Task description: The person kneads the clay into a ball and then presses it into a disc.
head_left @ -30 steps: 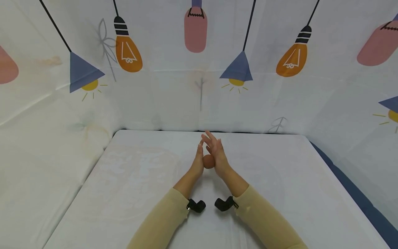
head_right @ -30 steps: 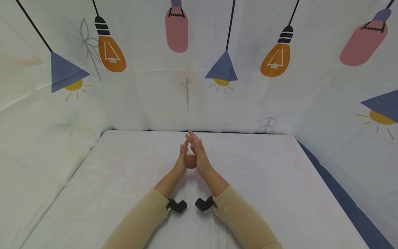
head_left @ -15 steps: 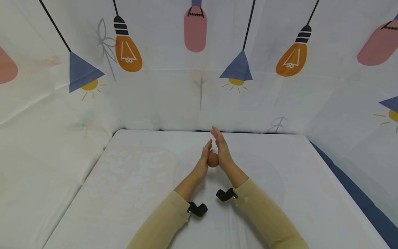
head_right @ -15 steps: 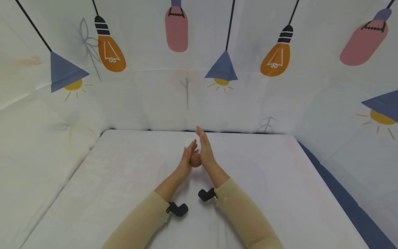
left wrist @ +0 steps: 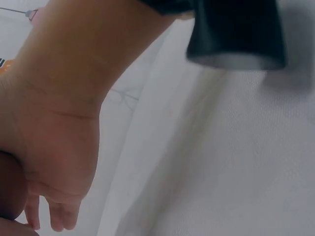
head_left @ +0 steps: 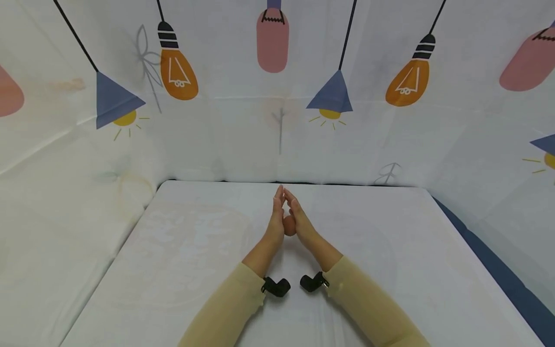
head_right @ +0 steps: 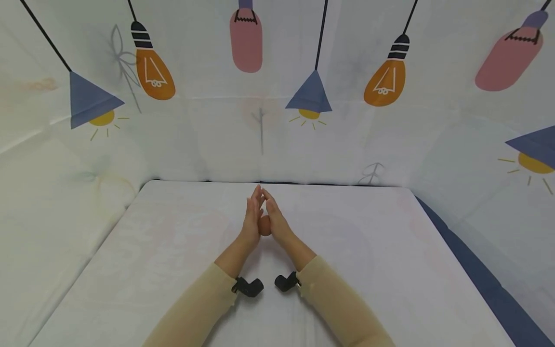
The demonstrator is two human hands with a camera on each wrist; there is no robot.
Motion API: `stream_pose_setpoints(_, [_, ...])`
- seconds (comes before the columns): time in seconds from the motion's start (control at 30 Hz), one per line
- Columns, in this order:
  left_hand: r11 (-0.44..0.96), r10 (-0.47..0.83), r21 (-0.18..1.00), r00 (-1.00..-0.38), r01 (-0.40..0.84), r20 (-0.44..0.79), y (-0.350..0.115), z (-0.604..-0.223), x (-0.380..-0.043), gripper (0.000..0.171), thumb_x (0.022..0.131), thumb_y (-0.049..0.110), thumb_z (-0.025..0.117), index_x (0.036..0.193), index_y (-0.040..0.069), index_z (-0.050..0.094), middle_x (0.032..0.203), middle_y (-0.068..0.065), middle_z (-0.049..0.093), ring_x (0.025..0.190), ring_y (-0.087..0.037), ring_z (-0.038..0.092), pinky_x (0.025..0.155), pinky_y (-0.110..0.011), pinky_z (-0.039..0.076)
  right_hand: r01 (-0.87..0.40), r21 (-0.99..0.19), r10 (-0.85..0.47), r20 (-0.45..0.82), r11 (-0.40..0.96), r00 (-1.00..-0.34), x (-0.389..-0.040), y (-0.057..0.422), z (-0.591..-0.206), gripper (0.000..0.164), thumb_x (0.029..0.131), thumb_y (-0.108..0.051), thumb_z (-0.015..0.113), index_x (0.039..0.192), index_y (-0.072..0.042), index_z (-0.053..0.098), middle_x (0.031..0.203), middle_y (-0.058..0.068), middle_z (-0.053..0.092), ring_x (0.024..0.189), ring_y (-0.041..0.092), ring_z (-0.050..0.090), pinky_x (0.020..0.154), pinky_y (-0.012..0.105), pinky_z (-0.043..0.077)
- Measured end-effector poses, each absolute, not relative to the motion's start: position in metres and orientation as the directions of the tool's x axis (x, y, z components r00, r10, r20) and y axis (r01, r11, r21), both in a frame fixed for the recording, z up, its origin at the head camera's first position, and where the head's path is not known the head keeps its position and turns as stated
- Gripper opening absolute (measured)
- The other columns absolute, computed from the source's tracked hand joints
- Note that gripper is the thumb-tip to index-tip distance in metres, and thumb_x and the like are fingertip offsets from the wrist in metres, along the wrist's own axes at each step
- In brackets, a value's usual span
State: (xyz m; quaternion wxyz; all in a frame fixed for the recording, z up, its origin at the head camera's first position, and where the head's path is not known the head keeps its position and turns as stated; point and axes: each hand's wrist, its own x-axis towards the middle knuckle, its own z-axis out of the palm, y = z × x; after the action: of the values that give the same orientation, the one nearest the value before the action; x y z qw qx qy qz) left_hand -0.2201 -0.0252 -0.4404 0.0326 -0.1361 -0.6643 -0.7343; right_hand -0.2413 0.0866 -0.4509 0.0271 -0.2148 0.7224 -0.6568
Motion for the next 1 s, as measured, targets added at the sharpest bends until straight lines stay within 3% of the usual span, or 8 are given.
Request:
stream_pose_setpoints(0.17, [-0.072, 0.117, 0.972, -0.965, 0.226, 0.233, -0.025, -0.442, -0.223, 0.092, 0.091, 0.082, 0.007, 0.162, 0.024, 0.004, 0.168, -0.008, 0.004, 0.152, -0.032, 0.005, 0.115, -0.066, 0.004, -0.301, -0.954, -0.344, 0.282, 0.004, -0.896, -0.233, 0.082, -0.450, 0.073, 0.105, -0.061, 0.018, 0.161, -0.014, 0.019, 0.164, 0.016, 0.021, 0.150, 0.039, 0.017, 0.120, 0.054, 0.013])
stream_pose_setpoints(0.33, [-0.026, 0.150, 0.959, -0.948, 0.281, 0.282, -0.024, -0.445, -0.226, 0.099, 0.089, 0.085, 0.010, 0.162, 0.018, 0.005, 0.168, -0.008, 0.004, 0.152, -0.031, 0.006, 0.116, -0.065, 0.006, -0.337, -0.936, -0.309, 0.350, -0.099, -0.884, -0.228, 0.083, -0.440, 0.071, 0.106, -0.059, 0.012, 0.162, -0.015, 0.016, 0.164, 0.015, 0.020, 0.151, 0.034, 0.017, 0.121, 0.050, 0.013])
stream_pose_setpoints(0.6, [0.055, 0.256, 0.926, -0.902, 0.374, 0.349, -0.023, -0.451, -0.228, 0.081, 0.102, 0.065, 0.004, 0.161, 0.011, 0.006, 0.167, -0.013, 0.004, 0.152, -0.030, 0.003, 0.117, -0.064, 0.007, -0.394, -0.908, -0.233, 0.417, -0.141, -0.878, -0.233, 0.091, -0.422, 0.076, 0.103, -0.064, 0.013, 0.161, -0.015, 0.019, 0.162, 0.011, 0.026, 0.150, 0.026, 0.022, 0.121, 0.048, 0.015])
stream_pose_setpoints(0.73, [0.026, 0.308, 0.950, -0.906, 0.312, 0.290, -0.023, -0.453, -0.225, 0.066, 0.106, 0.053, 0.002, 0.162, 0.018, 0.008, 0.168, -0.008, 0.003, 0.152, -0.033, 0.004, 0.115, -0.066, 0.008, -0.390, -0.910, -0.221, 0.413, -0.139, -0.884, -0.241, 0.094, -0.424, 0.073, 0.105, -0.059, 0.010, 0.161, -0.013, 0.018, 0.163, 0.013, 0.025, 0.150, 0.027, 0.019, 0.121, 0.046, 0.014])
stream_pose_setpoints(0.83, [-0.027, 0.333, 0.968, -0.911, 0.248, 0.243, -0.023, -0.454, -0.222, 0.067, 0.105, 0.057, 0.001, 0.162, 0.023, 0.009, 0.168, -0.005, 0.002, 0.152, -0.035, 0.006, 0.114, -0.068, 0.008, -0.386, -0.911, -0.219, 0.409, -0.141, -0.886, -0.247, 0.095, -0.427, 0.068, 0.107, -0.052, 0.008, 0.161, -0.012, 0.017, 0.163, 0.016, 0.023, 0.151, 0.029, 0.016, 0.121, 0.047, 0.011])
stream_pose_setpoints(1.0, [-0.163, 0.341, 0.964, -0.905, 0.210, 0.255, -0.024, -0.453, -0.220, 0.087, 0.095, 0.076, 0.005, 0.162, 0.020, 0.009, 0.168, -0.005, 0.000, 0.152, -0.038, 0.004, 0.115, -0.067, 0.005, -0.348, -0.930, -0.240, 0.367, -0.118, -0.899, -0.253, 0.096, -0.435, 0.063, 0.108, -0.043, 0.010, 0.161, -0.009, 0.016, 0.163, 0.015, 0.023, 0.151, 0.027, 0.016, 0.121, 0.047, 0.009])
